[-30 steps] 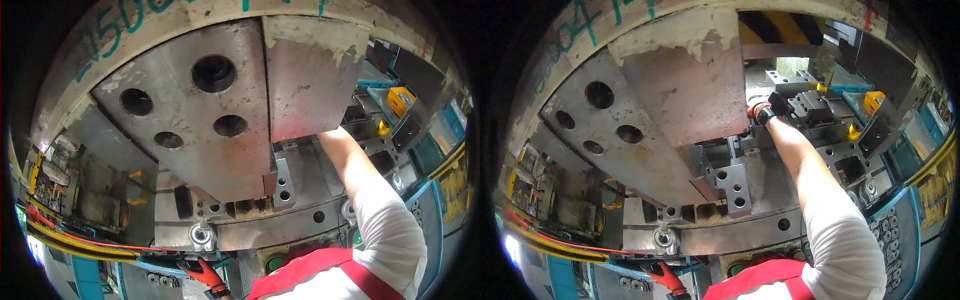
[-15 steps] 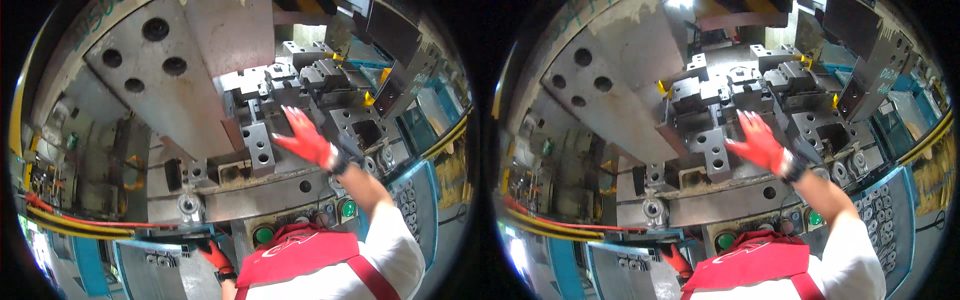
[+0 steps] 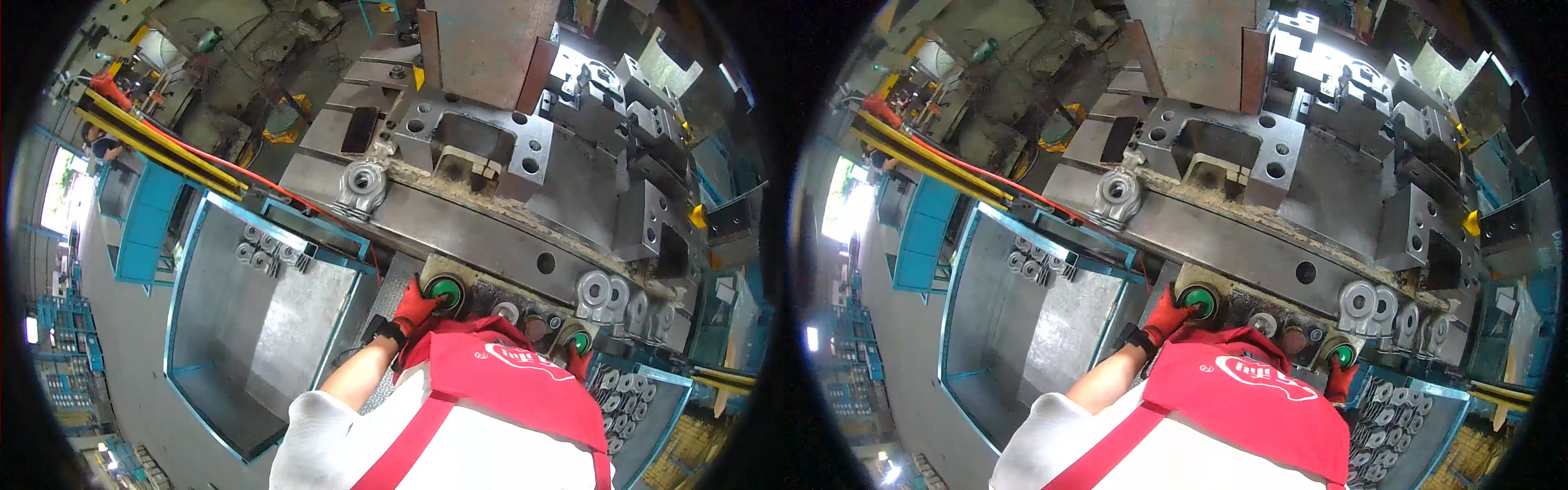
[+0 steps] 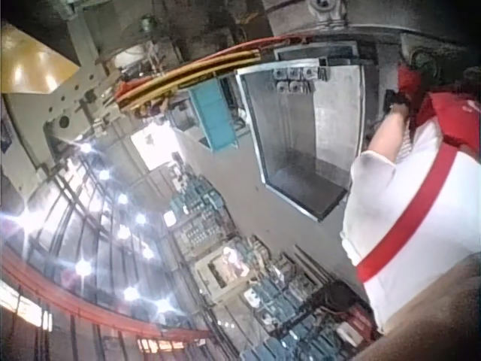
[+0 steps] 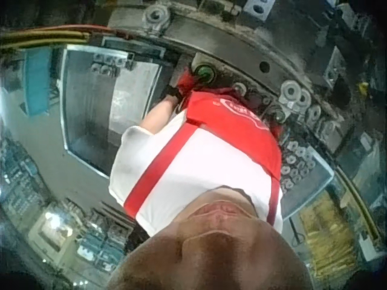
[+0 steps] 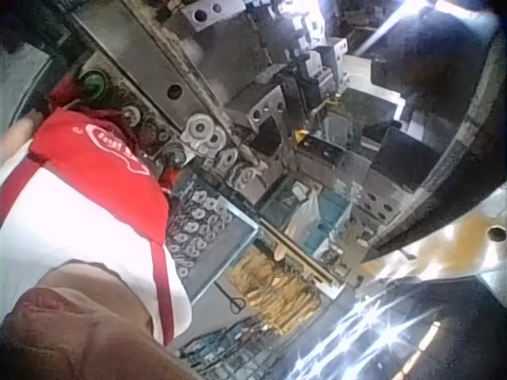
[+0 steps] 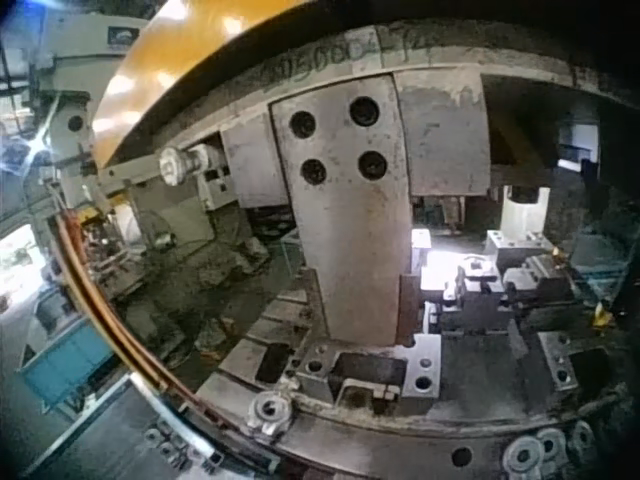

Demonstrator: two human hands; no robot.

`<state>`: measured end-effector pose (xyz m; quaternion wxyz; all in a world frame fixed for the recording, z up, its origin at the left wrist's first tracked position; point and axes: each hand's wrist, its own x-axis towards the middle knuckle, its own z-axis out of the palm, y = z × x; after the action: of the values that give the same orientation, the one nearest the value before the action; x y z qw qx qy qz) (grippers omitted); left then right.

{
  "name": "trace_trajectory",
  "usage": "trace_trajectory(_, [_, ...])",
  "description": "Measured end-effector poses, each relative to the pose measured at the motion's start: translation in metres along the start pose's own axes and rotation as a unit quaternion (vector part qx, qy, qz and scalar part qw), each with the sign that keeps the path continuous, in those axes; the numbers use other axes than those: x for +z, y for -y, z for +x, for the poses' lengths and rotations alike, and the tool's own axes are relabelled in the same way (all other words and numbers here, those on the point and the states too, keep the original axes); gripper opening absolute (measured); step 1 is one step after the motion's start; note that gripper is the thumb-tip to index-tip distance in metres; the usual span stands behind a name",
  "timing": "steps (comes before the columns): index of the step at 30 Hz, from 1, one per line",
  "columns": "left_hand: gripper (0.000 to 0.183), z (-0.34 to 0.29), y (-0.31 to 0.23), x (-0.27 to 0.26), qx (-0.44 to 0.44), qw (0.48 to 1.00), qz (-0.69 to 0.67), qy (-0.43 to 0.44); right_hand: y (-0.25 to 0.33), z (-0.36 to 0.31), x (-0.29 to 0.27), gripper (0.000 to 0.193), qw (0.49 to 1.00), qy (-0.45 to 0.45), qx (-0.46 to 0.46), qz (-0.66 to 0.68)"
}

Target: Placing metal parts into a stamping press and operating the machine using safety buttons.

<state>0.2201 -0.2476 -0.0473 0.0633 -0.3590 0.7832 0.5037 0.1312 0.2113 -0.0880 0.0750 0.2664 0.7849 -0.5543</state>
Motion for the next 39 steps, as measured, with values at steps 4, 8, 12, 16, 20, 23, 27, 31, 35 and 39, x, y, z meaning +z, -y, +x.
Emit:
trace_trajectory(4, [0.101, 0.002, 0.015, 0.006, -0.011, 0.999, 0.008, -0.034, -0.05, 0.04, -0.01, 0.098, 0.997, -0.023, -0.028, -0.072])
trace_trajectory(8, [0.097, 0.003, 0.005, 0.003, 0.026, 0.999, -0.008, -0.033, -0.018, 0.014, 0.005, 0.103, 0.987, -0.063, -0.035, -0.143])
trace_trajectory(12, [0.093, -0.008, -0.019, -0.004, -0.004, 0.999, -0.009, -0.036, -0.011, 0.005, 0.012, 0.101, 0.978, -0.088, -0.038, -0.188])
trace_trajectory(16, [0.095, 0.009, 0.018, 0.004, 0.013, 0.999, -0.009, -0.046, 0.017, -0.012, 0.018, 0.104, 0.96, -0.11, -0.001, -0.256])
trace_trajectory(20, [0.099, 0.02, 0.032, 0.008, -0.009, 0.999, -0.037, -0.025, 0.002, -0.007, 0.019, 0.105, 0.958, -0.128, -0.022, -0.255])
trace_trajectory(23, [0.099, 0.014, 0.026, 0.004, -0.007, 0.999, -0.023, -0.031, -0.003, -0.005, 0.018, 0.106, 0.963, -0.122, -0.021, -0.238])
trace_trajectory(27, [0.1, -0.001, -0.001, -0.001, -0.029, 0.999, -0.034, -0.028, -0.004, -0.005, 0.019, 0.106, 0.969, -0.119, -0.021, -0.214])
trace_trajectory(31, [0.102, -0.004, -0.007, -0.003, -0.04, 0.998, 0.002, -0.044, 0.006, -0.01, 0.018, 0.109, 0.973, -0.107, -0.006, -0.204])
trace_trajectory(35, [0.097, -0.001, -0.005, -0.006, -0.004, 0.997, 0.079, -0.015, 0.013, -0.014, 0.018, 0.108, 0.976, -0.096, -0.004, -0.197])
trace_trajectory(39, [0.082, -0.014, -0.102, -0.046, 0.01, 0.928, 0.351, 0.124, 0.016, -0.013, 0.014, 0.108, 0.976, -0.07, 0.008, -0.205])
